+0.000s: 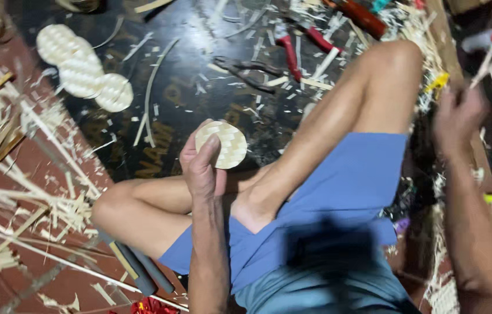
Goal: The person sits on the floor assembling perforated bamboo lampshade bodies. They bend and fit thin bamboo strips around the rim of a woven cylinder, trim a strip with a small blade, press the strips into place by hand, and fit round woven bamboo discs into the ends of the shade.
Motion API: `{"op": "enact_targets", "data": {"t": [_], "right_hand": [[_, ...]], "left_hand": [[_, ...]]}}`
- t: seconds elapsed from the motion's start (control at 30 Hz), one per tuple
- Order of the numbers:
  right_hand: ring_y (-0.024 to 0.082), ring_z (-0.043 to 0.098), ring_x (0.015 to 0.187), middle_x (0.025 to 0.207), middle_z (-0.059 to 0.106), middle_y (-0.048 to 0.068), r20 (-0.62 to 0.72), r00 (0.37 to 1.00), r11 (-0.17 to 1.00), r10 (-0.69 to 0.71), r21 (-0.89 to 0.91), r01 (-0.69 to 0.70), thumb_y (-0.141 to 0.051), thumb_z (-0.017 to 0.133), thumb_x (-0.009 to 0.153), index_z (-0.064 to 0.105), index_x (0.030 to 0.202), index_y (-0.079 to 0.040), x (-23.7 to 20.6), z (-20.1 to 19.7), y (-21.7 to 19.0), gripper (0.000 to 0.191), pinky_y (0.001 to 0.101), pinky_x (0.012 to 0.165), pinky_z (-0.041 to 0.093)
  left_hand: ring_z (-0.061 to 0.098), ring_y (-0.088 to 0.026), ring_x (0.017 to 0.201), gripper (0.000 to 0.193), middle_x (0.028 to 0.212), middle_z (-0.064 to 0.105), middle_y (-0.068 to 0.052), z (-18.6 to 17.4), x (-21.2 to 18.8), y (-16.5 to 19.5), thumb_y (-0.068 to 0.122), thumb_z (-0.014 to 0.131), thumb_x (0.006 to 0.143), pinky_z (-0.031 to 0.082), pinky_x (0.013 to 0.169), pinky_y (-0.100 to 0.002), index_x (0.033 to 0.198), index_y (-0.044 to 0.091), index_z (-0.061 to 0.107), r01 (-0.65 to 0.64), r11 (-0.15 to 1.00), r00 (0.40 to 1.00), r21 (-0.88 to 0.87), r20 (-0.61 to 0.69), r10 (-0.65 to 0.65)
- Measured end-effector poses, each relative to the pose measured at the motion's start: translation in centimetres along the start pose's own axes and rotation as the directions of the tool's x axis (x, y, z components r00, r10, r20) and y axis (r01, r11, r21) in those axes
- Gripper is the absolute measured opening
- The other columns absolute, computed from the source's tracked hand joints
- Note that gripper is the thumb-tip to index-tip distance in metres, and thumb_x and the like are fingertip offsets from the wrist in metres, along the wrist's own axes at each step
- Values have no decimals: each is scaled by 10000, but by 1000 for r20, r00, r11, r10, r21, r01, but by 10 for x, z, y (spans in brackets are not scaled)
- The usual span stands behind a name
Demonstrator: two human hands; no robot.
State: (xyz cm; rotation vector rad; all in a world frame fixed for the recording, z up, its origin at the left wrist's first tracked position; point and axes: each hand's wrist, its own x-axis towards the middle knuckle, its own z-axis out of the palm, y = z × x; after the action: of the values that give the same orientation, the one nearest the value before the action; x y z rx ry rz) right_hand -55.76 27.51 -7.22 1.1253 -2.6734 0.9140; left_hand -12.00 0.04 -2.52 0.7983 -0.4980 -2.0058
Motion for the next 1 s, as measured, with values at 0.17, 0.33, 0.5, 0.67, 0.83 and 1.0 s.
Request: {"op": "enact_targets", "data": {"t": [0.17,0.33,0.5,0.67,0.83,1.0], "right_hand": [[438,579,1131,1127,586,249,161,983,963,92,-267,-47,-240,761,1018,611,1267,43,-146,-28,-1,405,509,977,485],[502,546,1190,1255,576,327,375,848,865,375,-470,-175,-298,866,819,572,1438,34,-198,-71,-19,761,596,987,453],[503,578,1117,1243,578,366,409,862,918,300,-368,-146,-182,817,798,447,1463,132,-208,-64,5,824,590,981,479],[311,631,838,976,666,197,419,679,788,603,-184,-587,-113,725,898,592,1381,85,-187,-64,29,538,550,707,517],[207,612,811,975,654,161,353,904,971,239,-82,-224,-122,762,1031,593,1176,95,-154,-92,-41,312,326,746,505],[245,632,955,1159,625,188,396,868,938,-300,288,193,-6,682,905,536,1468,36,-88,-84,-164,584,326,702,531]], "left_hand": [[737,-256,1022,373,1159,731,-194,36,-4,-22,-57,658,915,593,971,-386,1285,-89,632,107,994,994,20,-7,-106],[735,-245,1019,379,1158,728,-182,63,-14,-22,-61,671,917,597,956,-394,1291,-100,622,133,991,991,-10,34,-132],[733,-212,999,344,1146,742,-169,66,-35,-5,-36,677,967,586,945,-352,1305,-96,650,166,986,980,-4,113,-165],[740,-197,1029,334,1155,756,-162,63,-47,17,-19,697,951,592,965,-337,1277,-82,664,148,988,962,52,224,-156],[729,-174,1017,314,1144,760,-147,61,-60,32,35,724,981,592,951,-322,1269,-84,690,124,968,942,218,281,-184],[731,-155,1006,302,1119,769,-131,62,-70,36,73,729,992,599,944,-309,1258,-67,705,109,936,889,334,389,-242]]}}
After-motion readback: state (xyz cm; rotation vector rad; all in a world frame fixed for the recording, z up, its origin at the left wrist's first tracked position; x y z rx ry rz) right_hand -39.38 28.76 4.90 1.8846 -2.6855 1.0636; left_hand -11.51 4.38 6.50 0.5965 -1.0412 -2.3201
